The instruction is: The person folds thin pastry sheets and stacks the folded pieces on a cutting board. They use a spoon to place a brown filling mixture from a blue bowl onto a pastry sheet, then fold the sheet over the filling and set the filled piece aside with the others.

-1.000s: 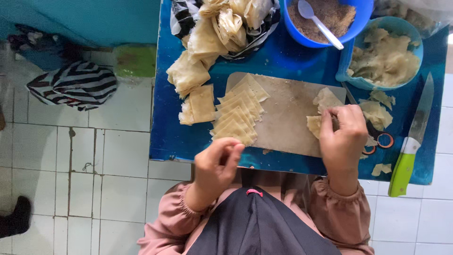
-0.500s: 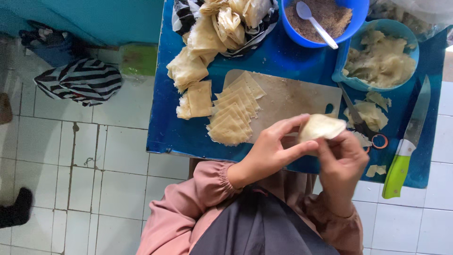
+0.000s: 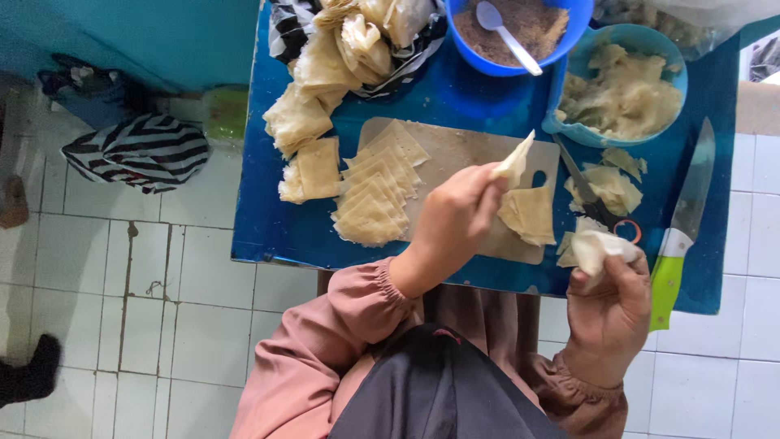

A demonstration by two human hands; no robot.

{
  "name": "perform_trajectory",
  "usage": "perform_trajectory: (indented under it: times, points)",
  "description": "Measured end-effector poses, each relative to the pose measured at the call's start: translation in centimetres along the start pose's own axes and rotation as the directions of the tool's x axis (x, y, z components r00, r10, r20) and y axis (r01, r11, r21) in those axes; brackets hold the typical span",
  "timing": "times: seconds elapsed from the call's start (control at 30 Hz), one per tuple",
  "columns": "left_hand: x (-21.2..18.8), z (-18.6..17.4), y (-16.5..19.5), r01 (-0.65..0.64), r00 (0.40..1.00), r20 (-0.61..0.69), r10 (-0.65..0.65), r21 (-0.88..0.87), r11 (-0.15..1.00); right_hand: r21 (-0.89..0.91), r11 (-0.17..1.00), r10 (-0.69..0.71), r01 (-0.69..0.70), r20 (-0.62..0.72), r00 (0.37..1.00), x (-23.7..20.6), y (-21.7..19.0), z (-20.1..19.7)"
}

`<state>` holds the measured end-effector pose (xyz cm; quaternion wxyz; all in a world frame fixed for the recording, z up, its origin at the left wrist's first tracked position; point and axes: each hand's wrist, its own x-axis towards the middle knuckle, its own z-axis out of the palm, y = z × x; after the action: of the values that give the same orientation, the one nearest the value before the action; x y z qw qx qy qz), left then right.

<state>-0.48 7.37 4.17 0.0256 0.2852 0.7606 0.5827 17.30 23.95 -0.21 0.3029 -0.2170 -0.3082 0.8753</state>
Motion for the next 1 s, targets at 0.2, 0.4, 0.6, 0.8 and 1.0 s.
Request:
perform_trajectory:
  times: [0.2,0.4,0.6,0.8,1.0]
  points:
    - [-0.7,2.7,2.6,-0.370,0.929,0.061,0.365,0.189,0.910,0.272,0.952,0.153,-0.143,-0.015,0.988,-1.2,0.0,-1.9]
    - [-5.5,-1.1,2.4,0.056,0.924,0.381,-0.003,-0.128,0.990,0.129,0.976,0.165,-0.175,0.081,0.983,-3.5,2.9,-0.1]
    - [-9.3,-2.6,-0.2,0.508,0.859,0.405,-0.314,-0.593,0.625,-0.220,0.971,0.123,-0.092,0.134,0.983,-6.3,7.5,2.2]
    - [-9.1,-4.3,-0.3,0.377,0.926,0.215,-0.310,-0.562,0.736,-0.728,0.608,-0.122,0.315,0.307,0.944,-6.6,5.5,4.4]
    - [-4.6,-4.5,1.6,-0.050,0.985,0.157,0.066,-0.110,0.993,-0.797,-0.410,-0.238,0.444,0.564,0.791,-3.1,-0.6,5.1]
